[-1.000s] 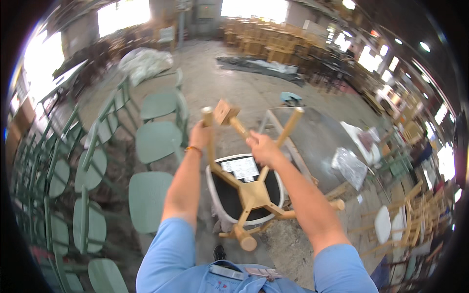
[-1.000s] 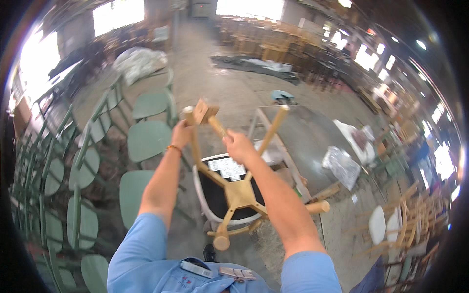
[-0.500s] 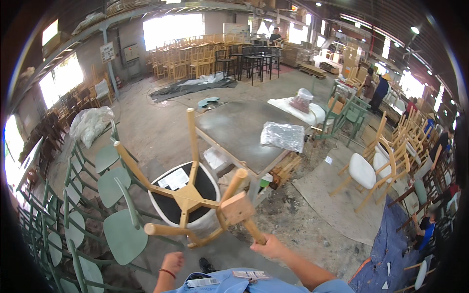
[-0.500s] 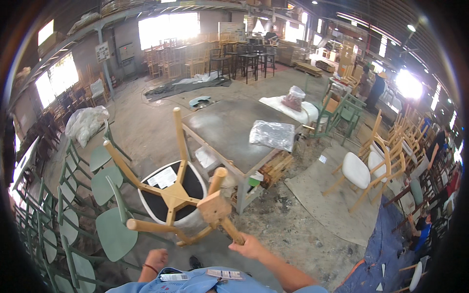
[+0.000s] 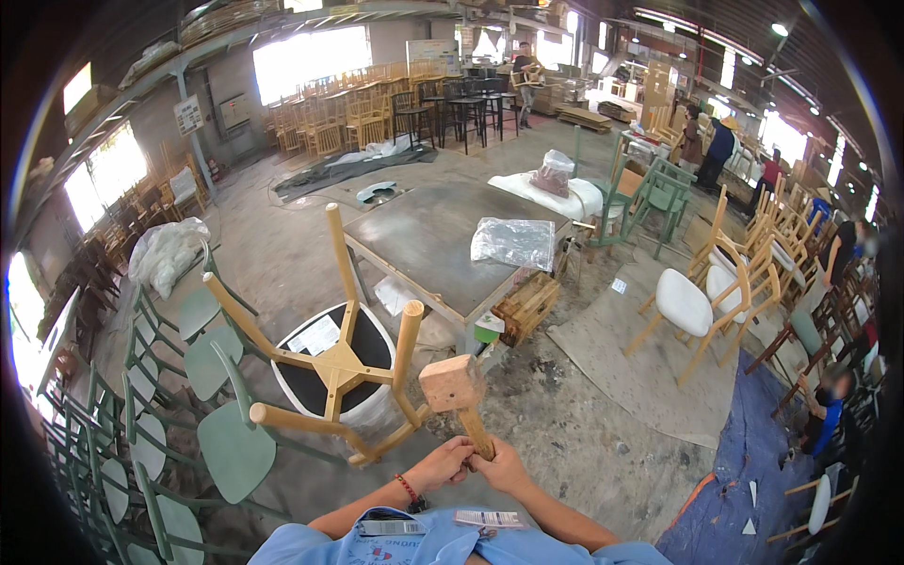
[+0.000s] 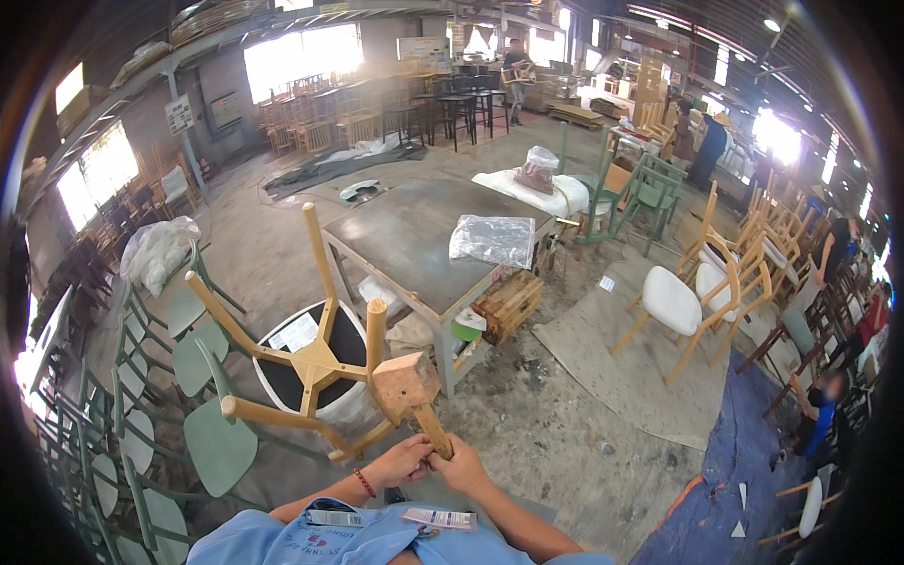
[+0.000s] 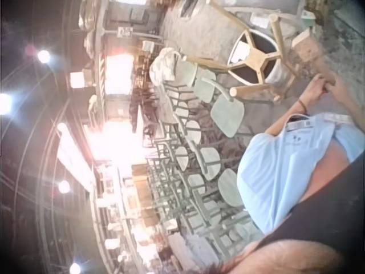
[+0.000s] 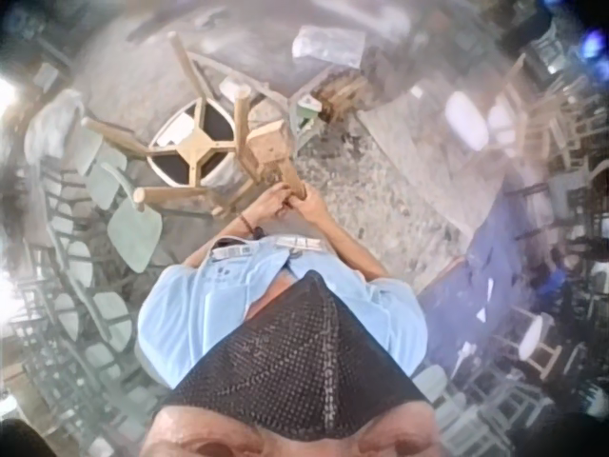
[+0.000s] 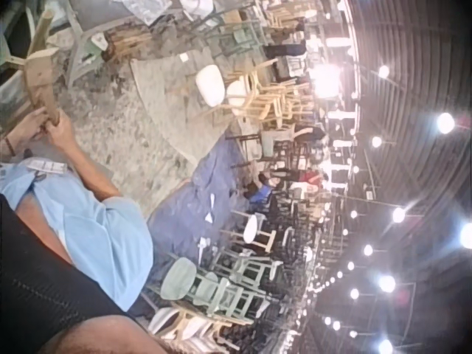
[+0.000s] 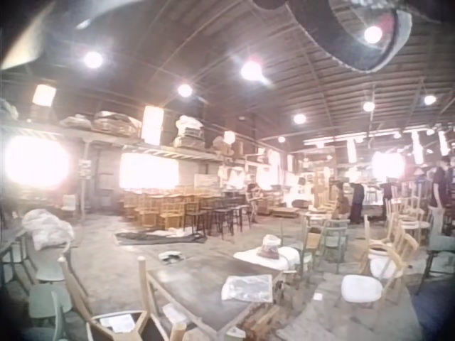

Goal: The person assembles wooden chairs by sanding leg ends with a rotary tool, inserting white plastic caps, and tapping them into place with a wooden mallet. They handle multiple chairs, flip them to access legs, and move between workstations in a furniture workshop.

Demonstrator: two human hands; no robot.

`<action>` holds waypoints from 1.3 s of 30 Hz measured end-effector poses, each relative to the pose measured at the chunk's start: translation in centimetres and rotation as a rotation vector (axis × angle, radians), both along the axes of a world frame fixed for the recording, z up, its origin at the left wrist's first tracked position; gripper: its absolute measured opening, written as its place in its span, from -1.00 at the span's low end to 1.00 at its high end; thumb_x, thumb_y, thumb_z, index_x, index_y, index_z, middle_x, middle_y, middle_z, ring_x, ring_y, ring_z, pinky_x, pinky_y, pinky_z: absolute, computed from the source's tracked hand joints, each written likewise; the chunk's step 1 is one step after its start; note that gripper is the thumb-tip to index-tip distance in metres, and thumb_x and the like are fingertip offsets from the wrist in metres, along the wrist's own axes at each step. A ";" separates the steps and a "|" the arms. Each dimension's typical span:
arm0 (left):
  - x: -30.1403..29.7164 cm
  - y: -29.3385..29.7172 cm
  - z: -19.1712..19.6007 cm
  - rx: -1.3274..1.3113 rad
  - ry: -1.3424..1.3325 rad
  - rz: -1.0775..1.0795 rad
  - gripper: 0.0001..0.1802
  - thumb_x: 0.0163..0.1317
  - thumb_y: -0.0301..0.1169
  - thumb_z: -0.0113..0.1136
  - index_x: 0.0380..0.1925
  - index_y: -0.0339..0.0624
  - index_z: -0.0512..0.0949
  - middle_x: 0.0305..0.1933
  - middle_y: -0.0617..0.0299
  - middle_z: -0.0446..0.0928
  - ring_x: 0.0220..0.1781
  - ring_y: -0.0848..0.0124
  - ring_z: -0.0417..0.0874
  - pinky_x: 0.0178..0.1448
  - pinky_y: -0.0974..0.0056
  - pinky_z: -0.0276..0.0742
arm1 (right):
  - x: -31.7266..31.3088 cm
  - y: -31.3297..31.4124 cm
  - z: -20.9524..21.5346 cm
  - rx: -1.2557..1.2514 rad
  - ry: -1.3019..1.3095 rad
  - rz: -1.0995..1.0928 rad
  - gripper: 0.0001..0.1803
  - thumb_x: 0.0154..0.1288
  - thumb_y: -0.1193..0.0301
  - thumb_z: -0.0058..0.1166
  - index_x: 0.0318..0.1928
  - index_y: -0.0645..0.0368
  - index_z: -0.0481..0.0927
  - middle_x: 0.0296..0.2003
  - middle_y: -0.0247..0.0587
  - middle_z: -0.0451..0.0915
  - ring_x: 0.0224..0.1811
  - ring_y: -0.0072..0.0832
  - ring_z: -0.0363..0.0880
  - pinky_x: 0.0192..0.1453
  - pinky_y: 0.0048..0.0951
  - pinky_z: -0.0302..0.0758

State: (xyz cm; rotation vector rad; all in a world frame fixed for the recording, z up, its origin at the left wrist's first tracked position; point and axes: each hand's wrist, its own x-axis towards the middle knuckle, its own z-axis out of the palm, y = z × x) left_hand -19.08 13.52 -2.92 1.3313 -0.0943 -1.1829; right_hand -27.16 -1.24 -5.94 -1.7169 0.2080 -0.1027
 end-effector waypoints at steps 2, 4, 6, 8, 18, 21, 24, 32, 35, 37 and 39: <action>-0.3 0.4 0.5 0.031 -0.117 0.010 -0.74 0.53 -0.28 -0.10 0.08 -0.16 0.38 -0.36 0.30 0.41 -0.57 0.59 0.30 -0.54 0.41 0.18 | 0.1 0.1 1.0 0.128 -0.034 -0.014 -0.78 0.27 0.42 0.25 -0.14 0.24 0.57 -0.36 -0.29 0.65 -0.36 -0.57 0.59 -0.27 -0.49 0.53; -0.3 1.4 0.1 0.027 -0.327 -0.011 -0.75 0.52 -0.29 -0.03 0.05 -0.18 0.40 -0.32 0.31 0.46 -0.51 0.60 0.35 -0.49 0.42 0.26 | 0.2 0.1 2.3 0.093 0.032 -0.035 -0.82 0.28 0.44 0.24 -0.18 0.22 0.55 -0.43 -0.31 0.61 -0.44 -0.59 0.56 -0.36 -0.51 0.49; 0.1 2.2 0.0 0.005 -0.529 -0.020 -0.76 0.49 -0.31 0.03 0.00 -0.23 0.45 -0.19 0.24 0.54 -0.31 0.55 0.50 -0.22 0.37 0.44 | 0.7 0.4 2.9 0.207 0.064 -0.066 -0.85 0.28 0.46 0.24 -0.23 0.19 0.53 -0.49 -0.31 0.56 -0.51 -0.60 0.52 -0.46 -0.52 0.45; 0.2 2.6 0.6 -0.066 -0.633 -0.015 -0.76 0.46 -0.33 0.10 0.00 -0.25 0.48 -0.14 0.24 0.58 -0.17 0.54 0.56 -0.07 0.37 0.52 | 1.1 1.0 3.3 0.469 0.068 -0.118 -0.84 0.27 0.48 0.25 -0.28 0.16 0.49 -0.55 -0.31 0.52 -0.58 -0.59 0.48 -0.54 -0.53 0.40; 1.0 3.9 -0.5 -0.059 -0.685 0.124 -0.70 0.41 -0.37 0.16 0.06 -0.27 0.54 -0.09 0.19 0.64 -0.04 0.47 0.60 0.06 0.33 0.52 | 2.4 2.9 4.9 0.844 0.228 -0.209 -0.74 0.23 0.52 0.26 -0.21 0.12 0.40 -0.54 -0.36 0.46 -0.60 -0.59 0.43 -0.60 -0.52 0.35; 1.1 3.8 0.0 -0.027 -0.703 0.102 -0.72 0.39 -0.40 0.18 0.04 -0.28 0.55 -0.09 0.20 0.63 -0.06 0.50 0.58 0.04 0.35 0.51 | 2.4 2.9 3.7 0.849 0.244 -0.228 -0.76 0.25 0.51 0.24 -0.20 0.13 0.40 -0.52 -0.34 0.47 -0.61 -0.58 0.43 -0.61 -0.53 0.35; 2.2 4.5 0.0 0.012 -0.831 0.106 -0.72 0.36 -0.40 0.21 0.03 -0.27 0.55 -0.10 0.22 0.62 -0.10 0.52 0.57 0.00 0.36 0.51 | 2.5 3.3 3.9 0.808 0.236 -0.240 -0.81 0.31 0.48 0.20 -0.22 0.14 0.41 -0.49 -0.29 0.49 -0.63 -0.57 0.42 -0.63 -0.52 0.36; 18.4 3.9 8.8 0.041 -0.996 0.411 -0.65 0.41 -0.30 0.15 0.08 -0.27 0.55 -0.26 0.21 0.55 -0.22 0.46 0.49 -0.10 0.30 0.44 | 2.6 2.3 5.6 0.583 0.141 -0.192 -0.78 0.38 0.37 0.19 -0.19 0.14 0.40 -0.48 -0.27 0.52 -0.63 -0.58 0.44 -0.63 -0.52 0.38; 23.0 3.5 8.3 -0.133 -0.720 0.328 -0.64 0.43 -0.31 0.14 0.14 -0.23 0.54 -0.49 0.44 0.38 -0.55 0.66 0.25 -0.47 0.47 0.21 | 3.2 2.4 6.7 0.522 0.132 -0.148 -0.77 0.39 0.34 0.18 -0.14 0.12 0.40 -0.49 -0.29 0.50 -0.66 -0.59 0.42 -0.65 -0.52 0.37; 24.4 3.2 7.9 -0.259 -0.506 0.242 -0.62 0.45 -0.29 0.13 0.18 -0.22 0.52 -0.49 0.48 0.37 -0.61 0.69 0.18 -0.55 0.49 0.10 | 3.2 2.3 7.5 0.509 0.113 -0.146 -0.76 0.39 0.32 0.19 -0.12 0.13 0.41 -0.52 -0.31 0.49 -0.68 -0.59 0.40 -0.66 -0.52 0.36; 25.1 2.8 7.6 -0.258 -0.451 0.200 -0.60 0.45 -0.27 0.14 0.20 -0.21 0.51 -0.49 0.49 0.36 -0.62 0.69 0.18 -0.57 0.48 0.08 | 3.2 2.0 7.8 0.449 0.097 -0.158 -0.73 0.39 0.30 0.18 -0.10 0.16 0.42 -0.53 -0.32 0.48 -0.70 -0.60 0.39 -0.67 -0.53 0.35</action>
